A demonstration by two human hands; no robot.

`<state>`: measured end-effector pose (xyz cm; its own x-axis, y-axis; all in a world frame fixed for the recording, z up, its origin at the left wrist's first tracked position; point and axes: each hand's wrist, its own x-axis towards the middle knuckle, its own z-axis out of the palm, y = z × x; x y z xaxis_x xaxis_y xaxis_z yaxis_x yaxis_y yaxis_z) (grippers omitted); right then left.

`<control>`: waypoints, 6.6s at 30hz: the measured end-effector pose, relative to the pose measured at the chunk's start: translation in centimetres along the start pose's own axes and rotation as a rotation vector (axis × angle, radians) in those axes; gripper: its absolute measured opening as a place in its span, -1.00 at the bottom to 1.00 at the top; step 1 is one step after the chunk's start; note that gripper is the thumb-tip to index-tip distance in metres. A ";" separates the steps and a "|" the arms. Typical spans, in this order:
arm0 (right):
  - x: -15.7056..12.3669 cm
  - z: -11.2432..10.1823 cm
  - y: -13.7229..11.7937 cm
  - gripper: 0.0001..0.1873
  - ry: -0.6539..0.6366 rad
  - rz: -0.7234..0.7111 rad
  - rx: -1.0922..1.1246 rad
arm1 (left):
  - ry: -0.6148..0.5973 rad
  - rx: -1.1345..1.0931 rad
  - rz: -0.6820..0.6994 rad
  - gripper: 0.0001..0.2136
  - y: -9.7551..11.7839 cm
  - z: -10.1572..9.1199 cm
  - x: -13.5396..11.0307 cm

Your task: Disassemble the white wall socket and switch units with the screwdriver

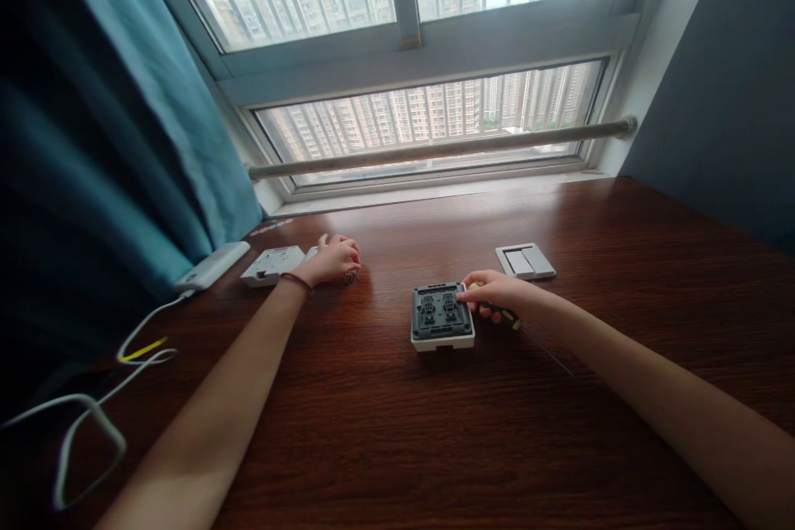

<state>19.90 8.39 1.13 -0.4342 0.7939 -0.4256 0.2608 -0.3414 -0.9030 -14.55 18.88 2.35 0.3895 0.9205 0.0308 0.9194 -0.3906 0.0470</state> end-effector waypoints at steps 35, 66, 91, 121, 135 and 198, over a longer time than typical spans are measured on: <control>-3.1 0.2 -0.2 -0.86 0.124 -0.056 0.325 | 0.284 -0.926 0.316 -0.32 14.1 4.1 -7.3; -6.4 4.2 -0.5 -0.72 -0.040 -0.126 0.518 | 0.061 -1.198 0.301 -0.28 14.5 4.3 -8.6; -6.0 4.1 -0.1 -0.79 0.046 -0.079 0.621 | 0.218 -1.143 0.287 -0.27 14.7 4.1 -8.9; -6.2 0.3 -1.1 -0.80 0.255 -0.245 0.618 | 0.178 -1.101 0.223 -0.11 15.2 4.8 -9.1; -4.4 1.7 1.1 -0.86 0.066 0.007 0.572 | 0.618 -1.593 -0.350 -0.43 12.7 4.6 -7.2; -1.9 0.6 3.9 -0.75 0.735 -0.326 -0.639 | 0.566 -1.581 0.042 -0.42 14.0 2.6 -8.8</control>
<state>21.21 5.27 -1.62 0.0131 0.9853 0.1701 0.7285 0.1071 -0.6766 -4.92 5.33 0.15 0.0196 0.9281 0.3719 -0.1822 -0.3624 0.9140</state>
